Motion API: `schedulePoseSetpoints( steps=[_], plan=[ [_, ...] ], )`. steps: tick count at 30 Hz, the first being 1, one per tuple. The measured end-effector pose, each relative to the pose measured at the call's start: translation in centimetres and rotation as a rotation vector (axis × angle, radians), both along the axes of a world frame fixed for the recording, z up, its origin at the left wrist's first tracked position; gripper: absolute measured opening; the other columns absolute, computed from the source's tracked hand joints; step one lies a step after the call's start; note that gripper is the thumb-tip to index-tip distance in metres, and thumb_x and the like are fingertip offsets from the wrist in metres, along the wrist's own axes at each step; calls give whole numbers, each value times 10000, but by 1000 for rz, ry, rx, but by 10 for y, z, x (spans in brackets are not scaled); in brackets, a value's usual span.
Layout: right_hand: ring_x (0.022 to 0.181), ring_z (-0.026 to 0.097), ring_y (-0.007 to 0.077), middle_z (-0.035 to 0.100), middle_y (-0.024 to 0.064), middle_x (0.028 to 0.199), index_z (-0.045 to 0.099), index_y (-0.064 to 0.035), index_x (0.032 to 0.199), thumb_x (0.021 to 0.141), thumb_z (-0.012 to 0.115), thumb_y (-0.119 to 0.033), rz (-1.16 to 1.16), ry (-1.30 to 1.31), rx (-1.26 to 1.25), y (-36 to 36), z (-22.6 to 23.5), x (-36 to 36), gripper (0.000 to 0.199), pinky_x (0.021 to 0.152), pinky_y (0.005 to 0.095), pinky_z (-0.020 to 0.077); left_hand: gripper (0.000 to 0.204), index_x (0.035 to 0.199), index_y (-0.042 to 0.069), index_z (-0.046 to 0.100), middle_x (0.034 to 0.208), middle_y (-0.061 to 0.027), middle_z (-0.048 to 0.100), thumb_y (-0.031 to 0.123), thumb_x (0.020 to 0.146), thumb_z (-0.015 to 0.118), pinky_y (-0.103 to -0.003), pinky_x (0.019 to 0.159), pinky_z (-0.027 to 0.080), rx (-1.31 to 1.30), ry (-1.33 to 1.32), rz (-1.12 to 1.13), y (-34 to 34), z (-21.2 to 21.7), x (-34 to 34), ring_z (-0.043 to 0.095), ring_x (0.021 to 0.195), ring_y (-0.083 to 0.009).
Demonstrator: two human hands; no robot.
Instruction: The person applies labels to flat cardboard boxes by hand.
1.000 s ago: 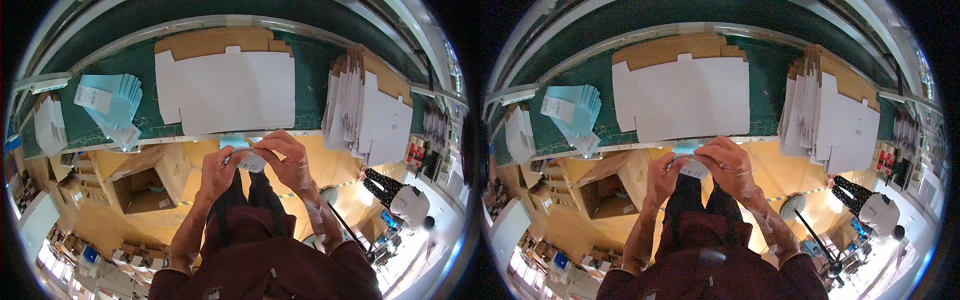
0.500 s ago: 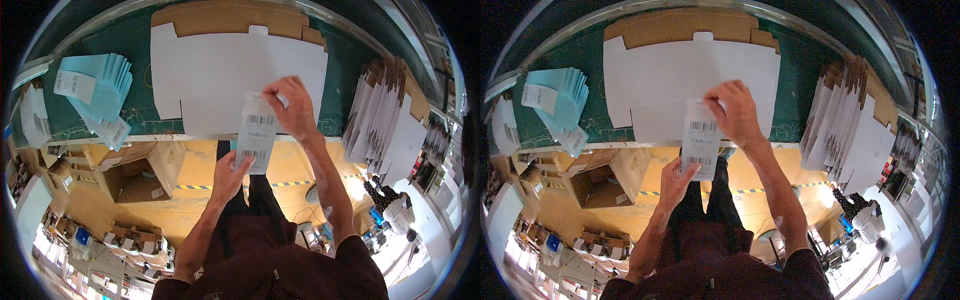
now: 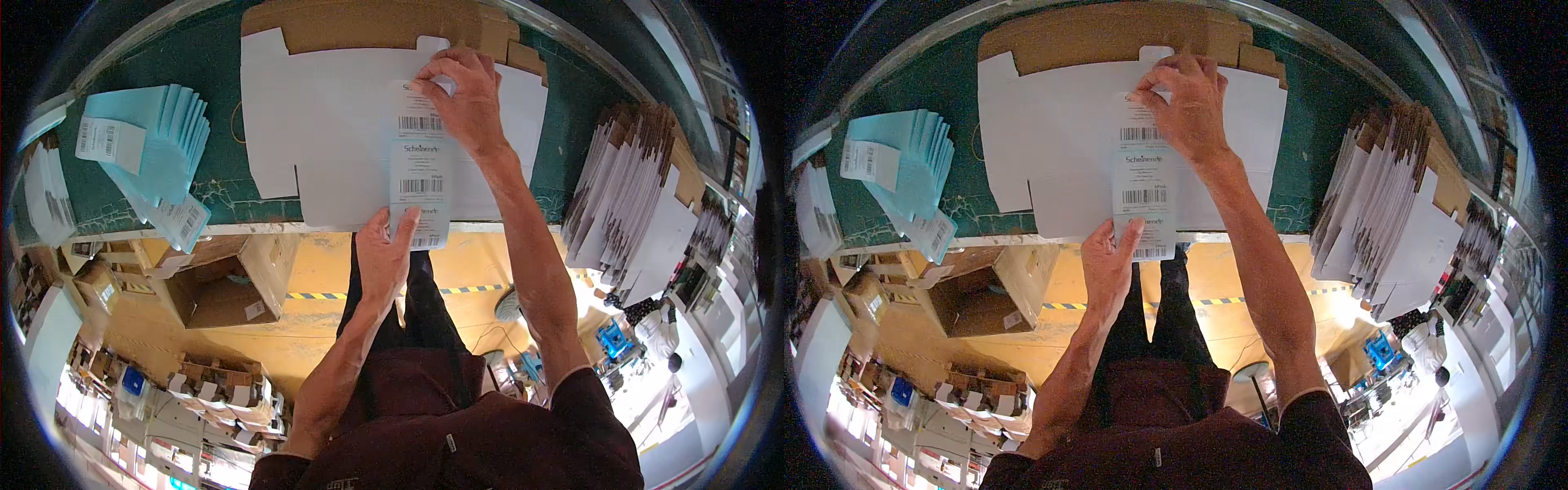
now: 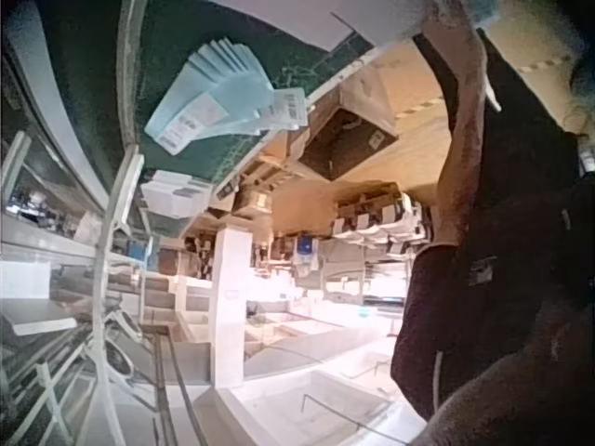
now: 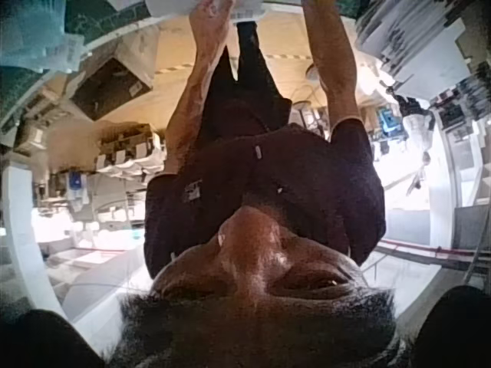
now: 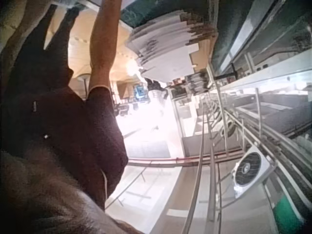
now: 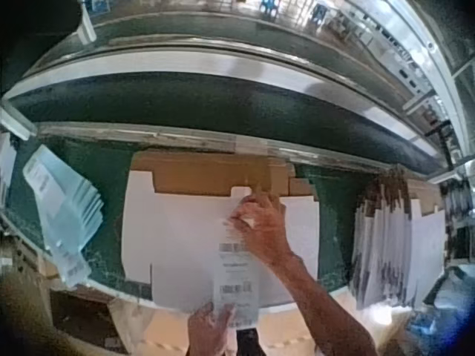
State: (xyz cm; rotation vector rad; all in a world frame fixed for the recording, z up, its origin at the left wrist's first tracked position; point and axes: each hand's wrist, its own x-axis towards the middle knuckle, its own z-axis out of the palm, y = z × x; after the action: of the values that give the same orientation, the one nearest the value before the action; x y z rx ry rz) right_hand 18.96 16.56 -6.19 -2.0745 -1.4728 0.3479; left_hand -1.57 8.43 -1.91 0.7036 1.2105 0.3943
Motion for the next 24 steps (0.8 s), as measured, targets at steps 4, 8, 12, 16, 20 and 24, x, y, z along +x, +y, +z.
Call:
schedulePoseSetpoints(
  steps=[4, 8, 12, 16, 20, 24],
  plan=[
    [1097, 470, 287, 607, 34, 1030, 728, -164, 805, 720, 790, -290, -41, -30, 17, 3, -12, -1, 164, 940, 478, 315, 332, 1078, -60, 648, 968, -86, 696, 237, 931, 646, -309, 824, 497, -35, 20, 10, 3, -2, 0, 622, 874, -132],
    [1096, 470, 300, 598, 41, 1028, 700, -160, 816, 720, 782, -338, -72, -3, 19, 3, -21, 0, 218, 934, 479, 316, 309, 1043, -61, 659, 921, -92, 706, 222, 920, 646, -305, 794, 497, 74, 233, -90, -16, -6, -11, 627, 832, -134],
    [1129, 454, 319, 568, 60, 1099, 629, -142, 967, 677, 799, -397, 30, -48, 23, 6, -16, -7, 421, 944, 497, 314, 300, 961, -20, 675, 710, -91, 665, 272, 900, 655, -341, 604, 469, 109, 349, -222, -69, -30, -59, 581, 639, -143],
    [1240, 409, 341, 485, 114, 1308, 506, -123, 1254, 604, 817, -477, 184, -145, -56, -28, 0, 2, 802, 1026, 509, 294, 243, 949, 13, 655, 740, -206, 633, 250, 896, 659, -379, 560, 475, 239, 255, -386, -83, -5, -72, 638, 669, -369],
    [1257, 400, 353, 463, 127, 1352, 476, -127, 1345, 670, 786, -491, 117, -139, -17, -19, -15, 25, 827, 1018, 513, 316, 265, 1038, 32, 652, 904, -170, 681, 16, 786, 732, -368, 658, 538, 849, 39, -317, -49, -4, -56, 681, 777, -332],
    [1287, 388, 360, 457, 151, 1366, 459, -105, 1369, 713, 758, -514, 37, -161, 59, -6, -29, 5, 829, 1038, 524, 318, 371, 1124, 37, 616, 1179, -167, 635, -63, 776, 695, -377, 864, 525, 1049, -51, -370, 18, -5, -19, 632, 1061, -301]
  ],
)
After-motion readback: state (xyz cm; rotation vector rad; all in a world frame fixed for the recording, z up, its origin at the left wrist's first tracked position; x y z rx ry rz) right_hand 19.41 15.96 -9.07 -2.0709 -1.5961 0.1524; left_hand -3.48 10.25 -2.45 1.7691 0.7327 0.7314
